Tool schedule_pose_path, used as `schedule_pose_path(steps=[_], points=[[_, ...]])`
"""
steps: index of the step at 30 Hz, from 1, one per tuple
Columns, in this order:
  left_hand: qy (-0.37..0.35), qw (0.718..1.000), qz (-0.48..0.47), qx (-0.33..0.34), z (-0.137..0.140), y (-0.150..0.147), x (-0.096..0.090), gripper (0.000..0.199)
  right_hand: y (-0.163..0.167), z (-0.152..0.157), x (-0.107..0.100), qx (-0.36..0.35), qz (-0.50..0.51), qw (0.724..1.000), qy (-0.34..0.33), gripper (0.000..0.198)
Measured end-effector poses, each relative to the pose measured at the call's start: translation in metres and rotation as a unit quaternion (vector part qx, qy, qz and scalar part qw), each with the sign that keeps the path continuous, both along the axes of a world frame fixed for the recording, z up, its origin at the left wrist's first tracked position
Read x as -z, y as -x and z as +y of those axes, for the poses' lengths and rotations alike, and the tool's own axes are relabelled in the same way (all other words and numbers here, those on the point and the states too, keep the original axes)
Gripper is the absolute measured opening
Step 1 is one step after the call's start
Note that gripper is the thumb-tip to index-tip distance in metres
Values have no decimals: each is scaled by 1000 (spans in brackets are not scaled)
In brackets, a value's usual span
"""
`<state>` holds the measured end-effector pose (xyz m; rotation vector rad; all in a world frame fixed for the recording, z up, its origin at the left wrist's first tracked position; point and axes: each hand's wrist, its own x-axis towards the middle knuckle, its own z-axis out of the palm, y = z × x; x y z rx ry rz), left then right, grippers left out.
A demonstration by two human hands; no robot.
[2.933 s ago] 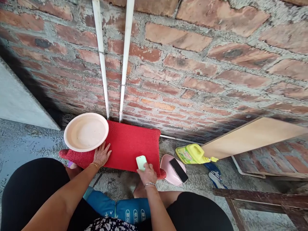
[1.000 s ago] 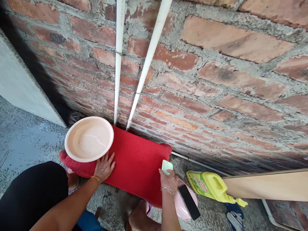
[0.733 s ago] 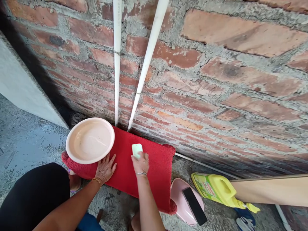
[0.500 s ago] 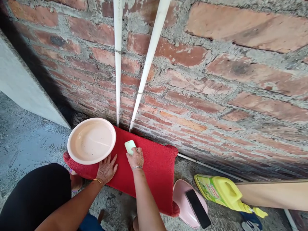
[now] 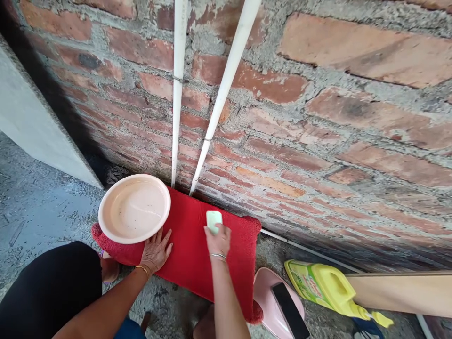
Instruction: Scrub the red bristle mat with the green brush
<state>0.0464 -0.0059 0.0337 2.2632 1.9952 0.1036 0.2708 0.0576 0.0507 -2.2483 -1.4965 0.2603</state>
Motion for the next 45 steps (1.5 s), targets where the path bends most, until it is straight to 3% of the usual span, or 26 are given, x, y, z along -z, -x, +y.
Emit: schedule_pose_path(steps=[5,8,11,14,19,22,24,26,30,33,35,37,40,45], points=[[7,1000,11,0,1,-1,-1,48,90,42,-8,-174,14,984,38,26],[11,1000,13,-1,1,-1,-1,48,101,61,-13,-208,-6,976,67,26],[11,1000,10,-3,1,-2,0,48,63,67,-14,-184,-22,979,80,27],[9,1000,8,-3,1,-1,0,48,-5,58,-13,-109,-23,991,78,26],[3,1000,6,1,0,-1,-1,48,-119,13,-17,114,-16,988,101,38],[-1,1000,11,3,-1,0,-1,48,-151,-13,-18,248,-14,960,128,44],[-2,1000,15,5,-1,0,-2,48,-148,-21,-18,265,-8,958,111,45],[-1,1000,19,5,-1,0,-3,48,-125,-21,-15,219,8,973,69,44],[4,1000,25,5,-1,-1,-5,48,-44,1,-7,51,45,997,27,36],[4,1000,24,2,0,-1,-5,48,10,18,-2,-100,37,994,20,29],[2,1000,23,0,0,-1,-4,48,27,26,1,-153,17,988,21,27],[0,1000,23,0,0,-1,-4,48,25,28,3,-158,1,987,29,26],[2,1000,26,3,0,-1,-5,48,-11,20,4,-106,-1,993,42,25],[3,1000,19,4,0,-1,-6,48,-109,-20,-5,81,5,995,62,33]])
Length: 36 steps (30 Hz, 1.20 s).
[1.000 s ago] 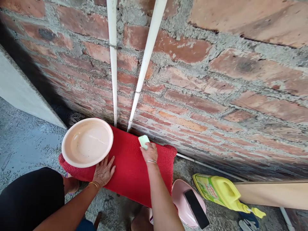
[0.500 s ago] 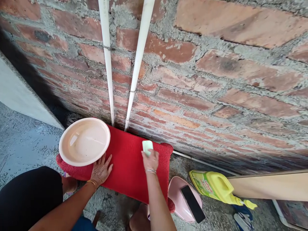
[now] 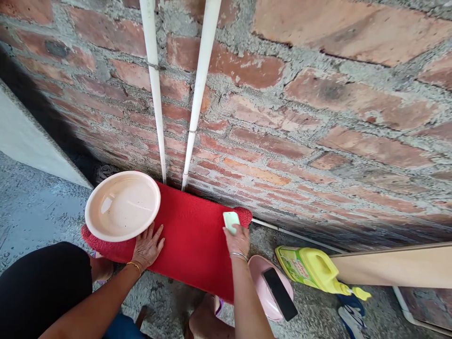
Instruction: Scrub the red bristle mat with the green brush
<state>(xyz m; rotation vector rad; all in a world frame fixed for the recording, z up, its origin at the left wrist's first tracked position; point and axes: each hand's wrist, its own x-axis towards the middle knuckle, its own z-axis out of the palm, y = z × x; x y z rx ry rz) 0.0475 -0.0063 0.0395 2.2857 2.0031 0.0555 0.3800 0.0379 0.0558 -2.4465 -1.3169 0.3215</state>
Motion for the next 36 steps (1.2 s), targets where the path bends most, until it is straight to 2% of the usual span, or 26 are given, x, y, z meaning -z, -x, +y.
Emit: schedule_pose_path(steps=[3,4,6,9,11,14,16,18,20,23,26,29,32,34,36], points=[[-2,1000,-8,-3,-1,0,1,48,-41,-22,-6,127,-16,992,25,38],[-3,1000,-9,-3,-1,0,1,48,-45,-26,-8,149,-20,988,27,39],[-2,1000,-9,-3,-2,0,2,49,-37,-23,-10,151,-16,988,14,40],[-2,1000,-8,-4,-1,0,3,49,15,1,-10,71,12,997,-32,37],[-4,1000,-9,-6,0,0,4,48,66,24,-9,-25,32,998,-54,33],[1,1000,-9,-7,1,0,5,48,141,57,-8,-171,42,983,-49,28],[7,1000,-6,-7,1,0,5,48,181,75,-8,-235,33,971,-35,26],[8,1000,-4,-4,2,0,6,48,206,88,-7,-280,21,960,-14,26],[9,1000,-2,-3,2,0,6,48,215,98,-5,-309,11,951,4,27],[14,1000,1,-3,3,0,6,48,196,106,-3,-297,3,955,6,27],[10,1000,1,2,2,0,7,48,144,103,0,-227,8,974,-1,25],[-4,1000,-2,2,1,0,6,48,71,86,0,-116,12,993,-6,30],[-13,1000,0,-4,1,0,4,48,-1,57,-4,22,10,1000,7,39],[-15,1000,2,-3,0,0,3,48,-36,36,-8,130,3,991,23,41],[-16,1000,2,0,0,-1,2,48,-51,19,-12,207,1,978,26,44]])
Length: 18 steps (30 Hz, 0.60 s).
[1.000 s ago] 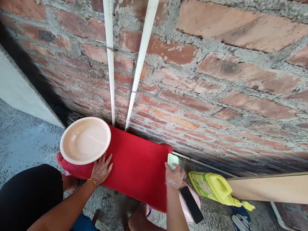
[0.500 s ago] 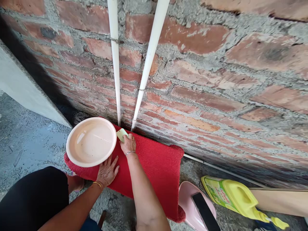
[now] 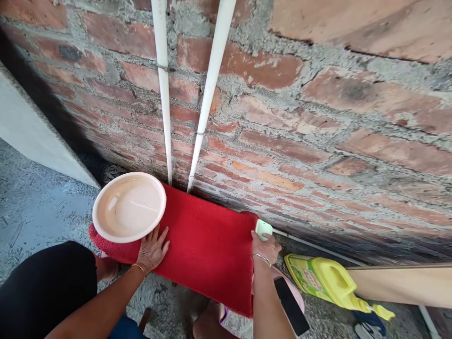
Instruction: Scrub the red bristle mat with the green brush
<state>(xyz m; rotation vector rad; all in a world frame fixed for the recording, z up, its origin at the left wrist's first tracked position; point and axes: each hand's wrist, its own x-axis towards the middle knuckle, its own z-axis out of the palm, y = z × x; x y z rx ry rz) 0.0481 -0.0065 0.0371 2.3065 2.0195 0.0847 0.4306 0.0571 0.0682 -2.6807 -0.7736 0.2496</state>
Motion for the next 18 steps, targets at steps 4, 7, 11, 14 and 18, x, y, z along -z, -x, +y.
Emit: schedule_pose_path(steps=[4,7,11,14,18], points=[[2,1000,-2,-2,0,0,0,48,40,-10,-3,-56,30,997,-42,45],[12,1000,-3,-5,0,0,0,48,118,2,1,-167,79,981,-60,41],[28,1000,-5,-4,1,1,2,49,227,24,7,-321,113,938,-74,31],[28,1000,-6,-1,2,1,3,48,276,35,8,-386,115,913,-66,27],[29,1000,-6,-1,2,2,3,48,277,38,8,-408,87,908,-40,26]])
